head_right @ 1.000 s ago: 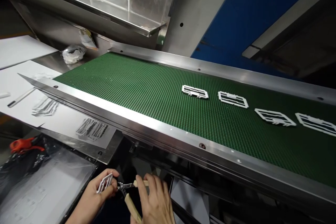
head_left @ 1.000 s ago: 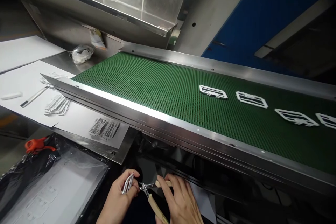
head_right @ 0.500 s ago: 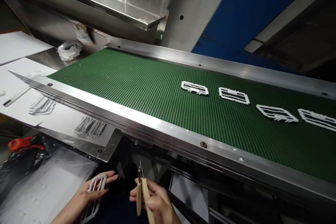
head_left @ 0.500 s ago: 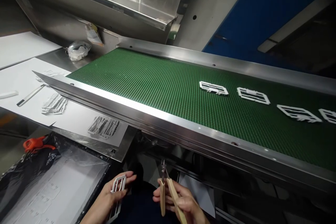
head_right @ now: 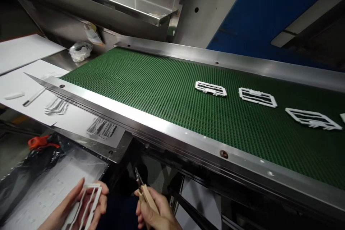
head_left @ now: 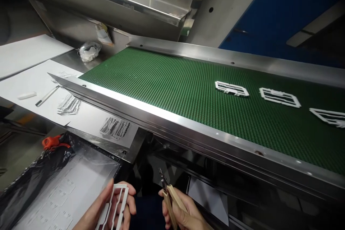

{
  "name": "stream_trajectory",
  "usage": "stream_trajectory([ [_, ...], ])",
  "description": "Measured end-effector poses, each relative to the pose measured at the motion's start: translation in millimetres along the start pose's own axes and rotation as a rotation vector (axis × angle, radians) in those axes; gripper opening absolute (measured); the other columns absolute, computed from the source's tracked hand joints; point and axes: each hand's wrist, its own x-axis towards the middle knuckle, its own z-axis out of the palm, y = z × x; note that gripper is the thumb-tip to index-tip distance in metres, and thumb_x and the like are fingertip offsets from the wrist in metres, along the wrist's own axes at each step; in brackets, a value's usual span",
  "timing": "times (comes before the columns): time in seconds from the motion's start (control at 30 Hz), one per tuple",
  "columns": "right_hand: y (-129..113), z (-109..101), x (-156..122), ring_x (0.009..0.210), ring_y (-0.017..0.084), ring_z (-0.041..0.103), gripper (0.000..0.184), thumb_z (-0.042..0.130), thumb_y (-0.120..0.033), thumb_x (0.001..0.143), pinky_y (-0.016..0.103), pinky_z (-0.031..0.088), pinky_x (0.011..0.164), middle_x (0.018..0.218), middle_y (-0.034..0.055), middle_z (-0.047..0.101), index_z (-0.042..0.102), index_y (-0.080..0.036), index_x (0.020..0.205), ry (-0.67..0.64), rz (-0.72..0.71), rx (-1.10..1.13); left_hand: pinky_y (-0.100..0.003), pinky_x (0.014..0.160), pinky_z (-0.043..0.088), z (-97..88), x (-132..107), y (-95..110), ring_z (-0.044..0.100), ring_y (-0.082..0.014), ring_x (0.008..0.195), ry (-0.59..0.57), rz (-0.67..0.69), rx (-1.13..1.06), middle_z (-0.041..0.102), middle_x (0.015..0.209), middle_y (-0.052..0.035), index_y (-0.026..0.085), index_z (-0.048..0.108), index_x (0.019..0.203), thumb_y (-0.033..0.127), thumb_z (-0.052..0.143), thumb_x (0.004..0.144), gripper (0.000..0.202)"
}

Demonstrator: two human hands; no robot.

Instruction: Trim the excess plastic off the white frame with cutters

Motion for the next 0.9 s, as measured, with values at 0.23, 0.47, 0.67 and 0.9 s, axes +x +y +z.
stream_trajectory([
  [0.23,-9,6,9,0.077,0.015,0.055,0.052,0.065,-0.063,0.078,0.029,0.041,0.072,0.088,0.0055,0.058,0.055,-0.017,0.100,-0.078,-0.064,-0.289,-0.025,0.045,0.049,18.5,5,-6,0.063,-0.0183,0.050,0.144,-0.071,-0.213,0.069,0.066,-0.0098,0.012,0.071,0.087,0.054,0.048,0.089,0.048],
  [0.47,-6,37,23,0.068,0.013,0.054,0.024,0.066,-0.032,0.078,0.023,0.040,0.063,0.084,-0.0008,0.060,0.050,-0.022,0.092,-0.139,-0.315,-0.883,-0.035,0.070,0.059,15.7,28,-13,0.071,-0.0240,0.070,0.334,-0.053,-0.389,0.073,0.075,-0.0117,0.006,0.067,0.091,0.031,0.058,0.088,0.027],
  [0.67,8,57,45,0.054,0.015,0.053,0.003,0.042,-0.020,0.087,0.027,0.038,0.055,0.067,-0.0011,0.059,0.043,-0.023,0.086,-0.026,-1.086,-1.213,-0.050,0.100,0.045,10.4,35,-22,0.063,-0.0361,0.108,0.368,0.005,-0.268,0.070,0.104,-0.0245,0.001,0.060,0.110,0.038,0.055,0.088,0.044],
  [0.9,-4,71,39,0.066,0.016,0.059,0.018,0.058,-0.033,0.080,0.025,0.045,0.063,0.076,-0.0002,0.060,0.047,-0.022,0.091,0.297,-0.307,-0.746,-0.027,0.112,0.026,8.9,14,-51,0.044,-0.0250,0.129,0.586,0.795,0.550,0.059,0.132,-0.0027,0.028,0.064,0.114,0.023,0.074,0.071,0.045],
])
